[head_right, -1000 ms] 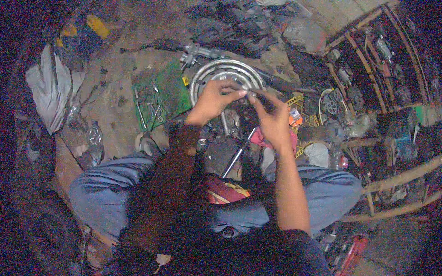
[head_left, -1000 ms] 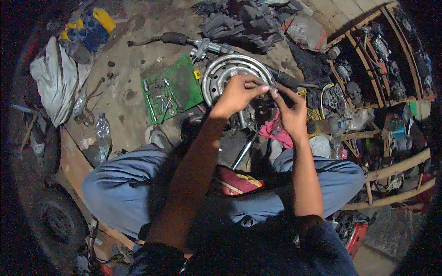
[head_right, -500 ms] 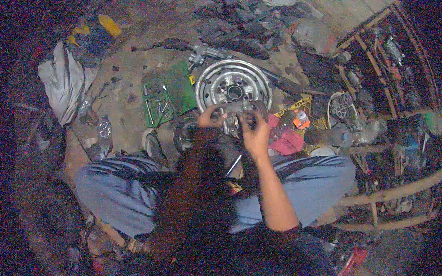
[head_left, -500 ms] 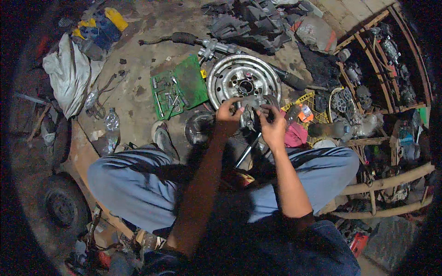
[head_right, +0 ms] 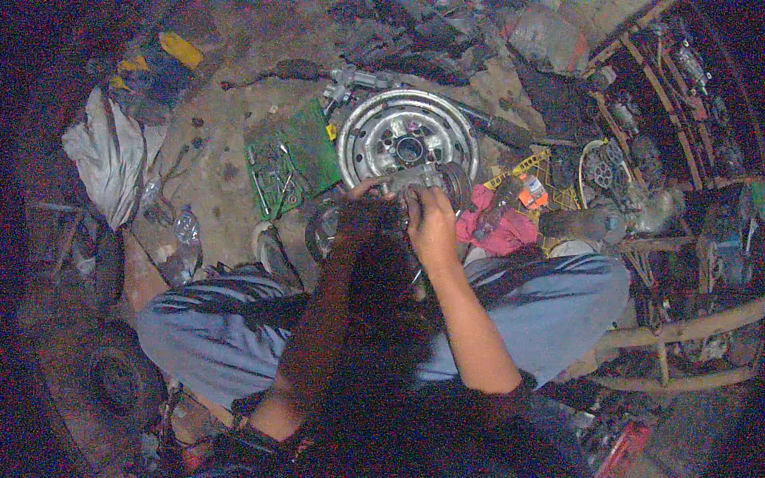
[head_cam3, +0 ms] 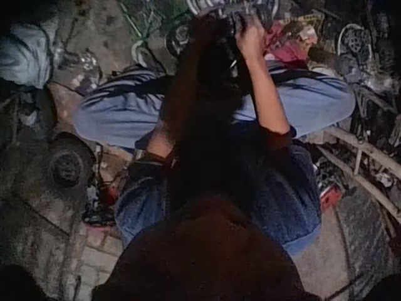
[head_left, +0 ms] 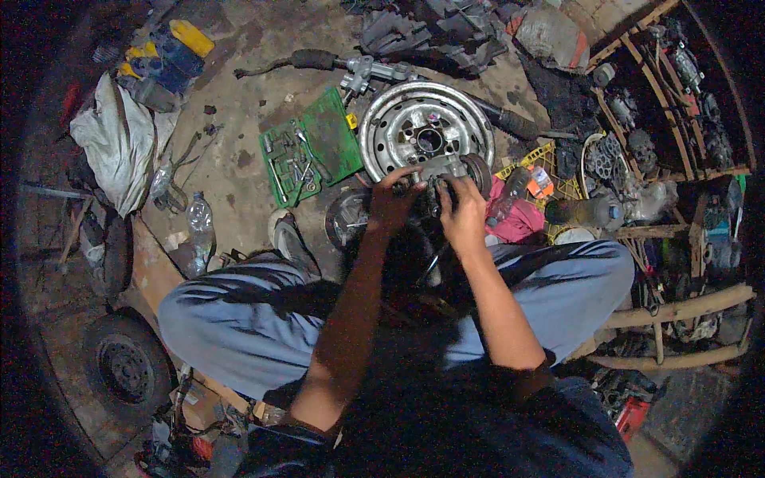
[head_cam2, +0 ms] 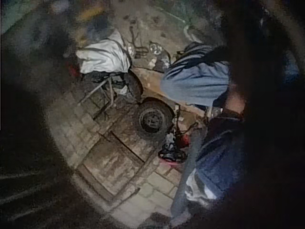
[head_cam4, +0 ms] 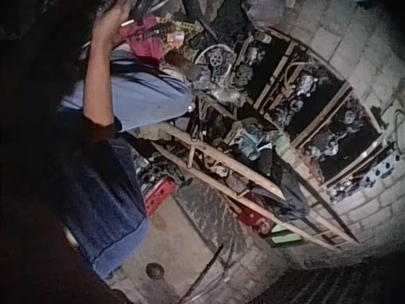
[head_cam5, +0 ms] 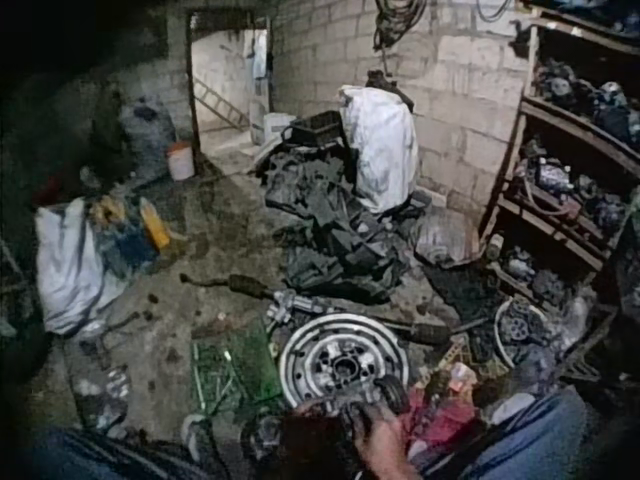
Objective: The person sits on the floor and assembles a mechanical component, likely a brake drum assembly, using various hand tools. They place a metal housing onto a wheel rim, insert bolts, and tighten them using a ratchet and wrenches.
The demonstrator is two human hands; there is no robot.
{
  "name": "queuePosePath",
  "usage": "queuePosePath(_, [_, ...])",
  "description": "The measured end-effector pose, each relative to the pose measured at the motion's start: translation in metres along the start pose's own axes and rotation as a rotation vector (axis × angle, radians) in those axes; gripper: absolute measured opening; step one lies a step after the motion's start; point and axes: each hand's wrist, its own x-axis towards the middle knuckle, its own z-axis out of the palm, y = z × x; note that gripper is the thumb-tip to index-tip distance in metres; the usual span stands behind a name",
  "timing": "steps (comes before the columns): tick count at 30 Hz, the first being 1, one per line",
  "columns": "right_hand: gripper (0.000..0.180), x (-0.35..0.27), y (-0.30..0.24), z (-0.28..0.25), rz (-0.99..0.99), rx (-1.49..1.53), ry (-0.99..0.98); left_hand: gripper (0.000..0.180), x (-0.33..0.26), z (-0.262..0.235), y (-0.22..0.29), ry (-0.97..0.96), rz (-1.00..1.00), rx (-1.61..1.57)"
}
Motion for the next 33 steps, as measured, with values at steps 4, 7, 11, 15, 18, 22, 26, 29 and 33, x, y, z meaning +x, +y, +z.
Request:
queuePosePath(4, [0.022,-0.003,0.005,0.006,-0.004,-0.036,0.033,0.040,0.000,0.002,-0.004,0.022,0.130,-0.040])
queuePosePath(7, [0.022,-0.002,0.007,0.005,0.049,-0.039,-0.022,0.039,-0.003,0.000,-0.001,-0.033,-0.012,-0.134])
queuePosePath(11, [0.023,-0.002,0.010,0.007,0.102,0.017,-0.001,0.039,-0.004,0.000,0.003,0.032,0.003,-0.114])
queuePosePath(15, [0.024,0.000,0.018,0.012,0.248,0.215,0.002,0.038,-0.006,0.003,0.005,0.057,0.005,-0.114])
queuePosePath(18, [0.025,-0.003,0.026,0.014,0.314,0.334,0.043,0.035,-0.006,0.007,0.010,0.089,0.046,-0.088])
queuePosePath(22, [0.024,0.000,0.024,0.008,0.299,0.420,0.169,0.028,-0.007,0.007,0.011,0.204,0.262,-0.010])
queuePosePath(26, [0.024,0.013,0.027,-0.016,0.411,0.505,0.277,0.025,-0.008,0.000,0.013,0.309,0.340,0.129])
queuePosePath(29, [0.025,0.019,0.033,-0.027,0.437,0.606,0.280,0.023,-0.009,-0.001,0.023,0.313,0.340,0.140])
queuePosePath(33, [0.022,0.021,0.006,-0.034,0.396,0.632,0.155,0.023,-0.017,-0.001,0.059,0.159,0.215,-0.008])
